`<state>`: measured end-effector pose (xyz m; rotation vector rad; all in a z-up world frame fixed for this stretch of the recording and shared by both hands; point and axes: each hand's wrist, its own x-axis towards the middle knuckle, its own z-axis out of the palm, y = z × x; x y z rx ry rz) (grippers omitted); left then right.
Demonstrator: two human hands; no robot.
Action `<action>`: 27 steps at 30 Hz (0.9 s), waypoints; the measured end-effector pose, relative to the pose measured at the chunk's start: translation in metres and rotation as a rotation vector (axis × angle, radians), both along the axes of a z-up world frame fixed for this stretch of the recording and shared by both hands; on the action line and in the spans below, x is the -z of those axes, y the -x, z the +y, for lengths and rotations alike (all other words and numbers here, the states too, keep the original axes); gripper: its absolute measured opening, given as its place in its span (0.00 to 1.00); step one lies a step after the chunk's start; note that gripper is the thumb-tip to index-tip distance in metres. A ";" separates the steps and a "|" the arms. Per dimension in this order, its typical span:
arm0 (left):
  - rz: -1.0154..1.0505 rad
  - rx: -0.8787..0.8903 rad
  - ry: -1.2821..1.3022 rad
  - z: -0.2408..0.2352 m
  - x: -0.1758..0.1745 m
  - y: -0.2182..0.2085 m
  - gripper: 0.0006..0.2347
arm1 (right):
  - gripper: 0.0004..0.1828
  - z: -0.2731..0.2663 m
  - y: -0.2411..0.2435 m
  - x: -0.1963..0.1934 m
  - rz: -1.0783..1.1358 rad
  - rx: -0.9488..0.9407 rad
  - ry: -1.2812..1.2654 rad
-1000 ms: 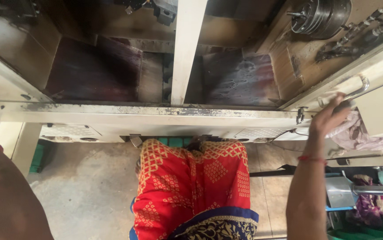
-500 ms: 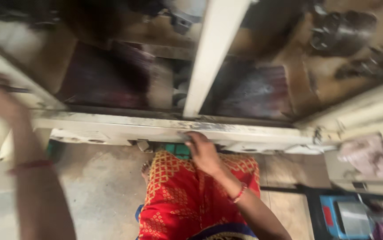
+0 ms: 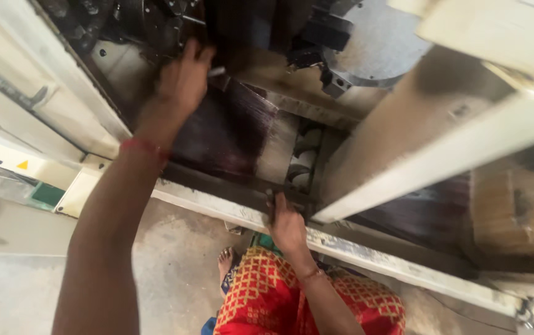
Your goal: The person sits on the floor and uses metal rods to unlock and open a machine door, then reaches inside to adjust internal components. They close the door, relock it, and place the rods into a nearby green tray.
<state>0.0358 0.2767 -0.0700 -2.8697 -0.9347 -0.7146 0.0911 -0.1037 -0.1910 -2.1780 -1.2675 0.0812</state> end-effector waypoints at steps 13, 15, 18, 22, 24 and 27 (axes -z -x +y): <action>0.264 0.040 -0.215 0.124 0.060 -0.100 0.09 | 0.13 0.005 0.002 0.000 0.016 -0.008 0.046; 0.279 0.111 -0.344 0.054 0.074 -0.083 0.08 | 0.11 0.005 0.001 -0.003 0.078 0.017 0.088; 0.369 0.446 -0.059 -0.050 0.096 -0.020 0.24 | 0.10 0.006 0.003 -0.010 0.011 0.026 0.020; 0.291 0.400 0.298 -0.117 0.119 0.079 0.20 | 0.10 0.013 0.006 -0.020 0.094 0.086 0.051; 0.221 0.346 0.409 -0.121 0.123 0.110 0.20 | 0.22 0.030 0.004 -0.023 0.201 0.074 -0.140; 0.037 0.159 0.467 -0.118 0.133 0.128 0.20 | 0.41 0.108 -0.020 -0.025 0.345 0.267 -0.189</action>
